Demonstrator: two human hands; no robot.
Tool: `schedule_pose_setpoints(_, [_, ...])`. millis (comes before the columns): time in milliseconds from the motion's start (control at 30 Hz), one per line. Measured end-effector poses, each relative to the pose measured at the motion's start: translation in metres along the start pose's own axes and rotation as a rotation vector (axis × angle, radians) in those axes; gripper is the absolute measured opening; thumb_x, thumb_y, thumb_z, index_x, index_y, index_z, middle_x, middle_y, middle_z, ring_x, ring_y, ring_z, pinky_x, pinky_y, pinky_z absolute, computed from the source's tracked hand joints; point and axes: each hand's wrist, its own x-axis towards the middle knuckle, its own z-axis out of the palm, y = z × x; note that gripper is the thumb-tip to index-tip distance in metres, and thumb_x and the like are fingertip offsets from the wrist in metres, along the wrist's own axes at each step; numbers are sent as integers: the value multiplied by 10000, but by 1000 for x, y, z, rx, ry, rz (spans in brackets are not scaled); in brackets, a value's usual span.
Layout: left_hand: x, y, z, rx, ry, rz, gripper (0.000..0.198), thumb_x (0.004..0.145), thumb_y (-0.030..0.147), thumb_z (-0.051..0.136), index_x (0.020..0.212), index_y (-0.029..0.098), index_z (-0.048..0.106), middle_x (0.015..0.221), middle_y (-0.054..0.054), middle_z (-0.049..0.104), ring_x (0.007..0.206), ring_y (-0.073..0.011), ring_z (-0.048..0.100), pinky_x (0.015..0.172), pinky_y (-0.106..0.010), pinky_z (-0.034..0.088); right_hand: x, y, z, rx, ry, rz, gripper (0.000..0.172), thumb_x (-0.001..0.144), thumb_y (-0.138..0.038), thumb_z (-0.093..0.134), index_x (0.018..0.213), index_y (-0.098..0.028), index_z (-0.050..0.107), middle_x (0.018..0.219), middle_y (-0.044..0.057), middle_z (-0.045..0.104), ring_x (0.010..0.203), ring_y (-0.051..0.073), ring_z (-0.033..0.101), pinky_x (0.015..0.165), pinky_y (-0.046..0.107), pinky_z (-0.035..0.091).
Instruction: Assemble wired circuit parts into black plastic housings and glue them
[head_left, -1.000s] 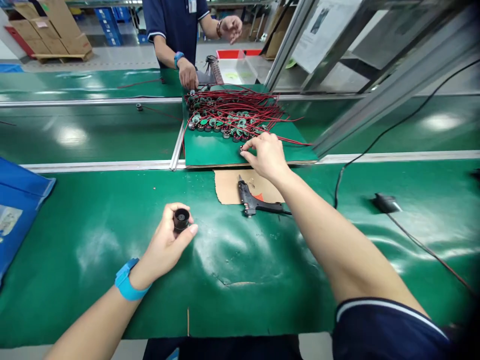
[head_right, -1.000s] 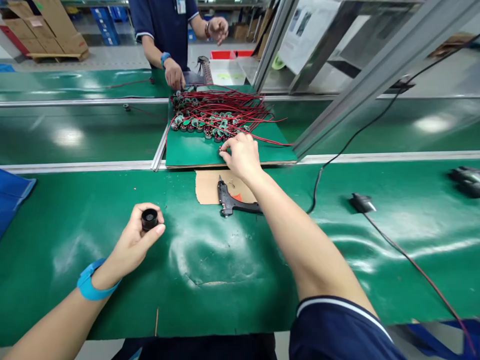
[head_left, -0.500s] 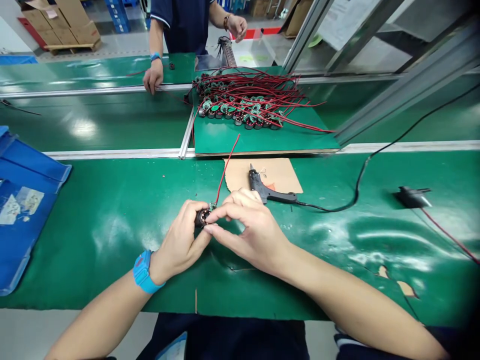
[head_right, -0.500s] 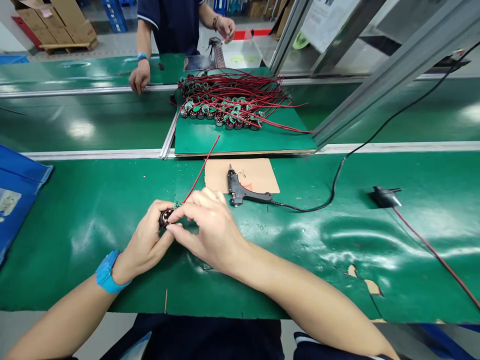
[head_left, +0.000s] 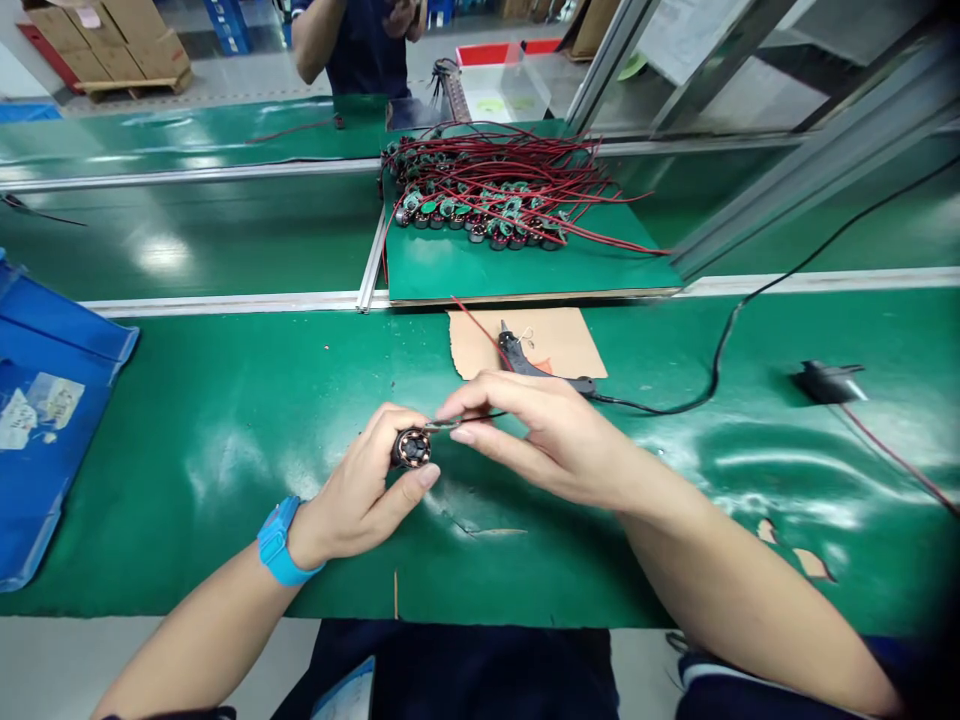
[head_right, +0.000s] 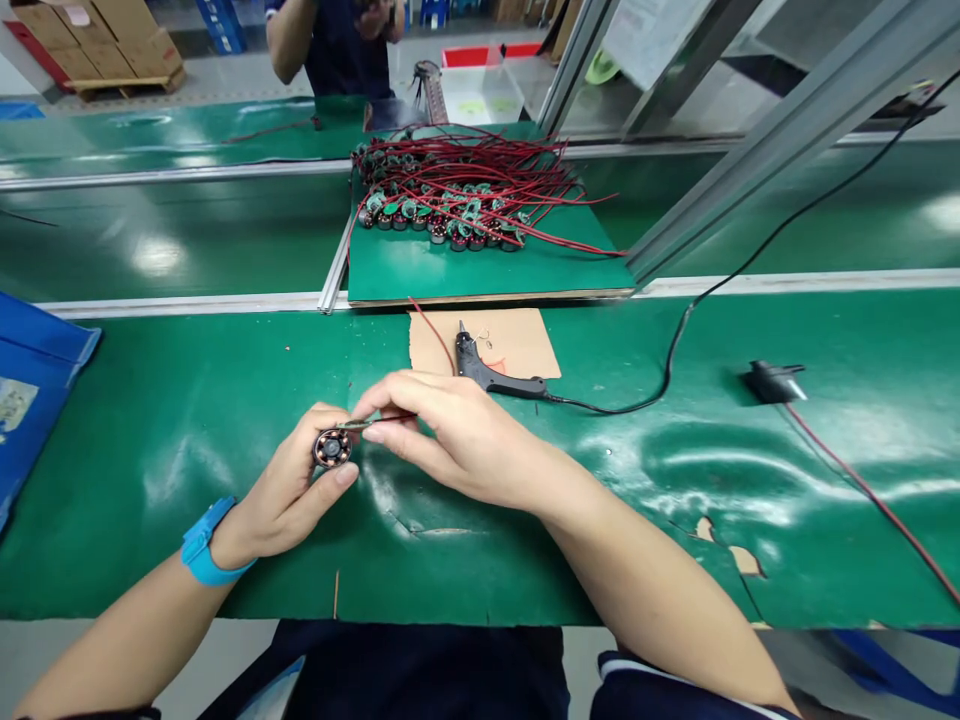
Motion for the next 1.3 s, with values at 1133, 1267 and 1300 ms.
schedule_pose_setpoints(1133, [3, -19, 33, 143, 65, 275, 231, 1076, 379, 445, 1262, 244, 469, 1053, -76, 663, 969, -210, 660, 823, -353, 510, -41, -11, 34, 627, 5, 472, 401, 969, -328, 668, 1333, -246, 519, 767, -77, 364, 630, 86, 407, 567, 239, 362])
schedule_pose_setpoints(1267, [1, -22, 32, 198, 37, 317, 213, 1067, 318, 475, 1261, 232, 475, 992, -60, 660, 887, -196, 634, 771, -339, 482, -36, -13, 42, 560, 40, 474, 369, 928, -323, 708, 1243, -218, 547, 745, -87, 352, 615, 85, 389, 559, 245, 350])
schedule_pose_setpoints(1300, [1, -22, 32, 209, 26, 327, 207, 1066, 306, 477, 1257, 226, 477, 993, -61, 664, 885, -195, 632, 763, -338, 475, -36, -13, 42, 542, 44, 470, 373, 917, -320, 722, 1230, -218, 546, 739, -90, 355, 613, 85, 391, 561, 245, 354])
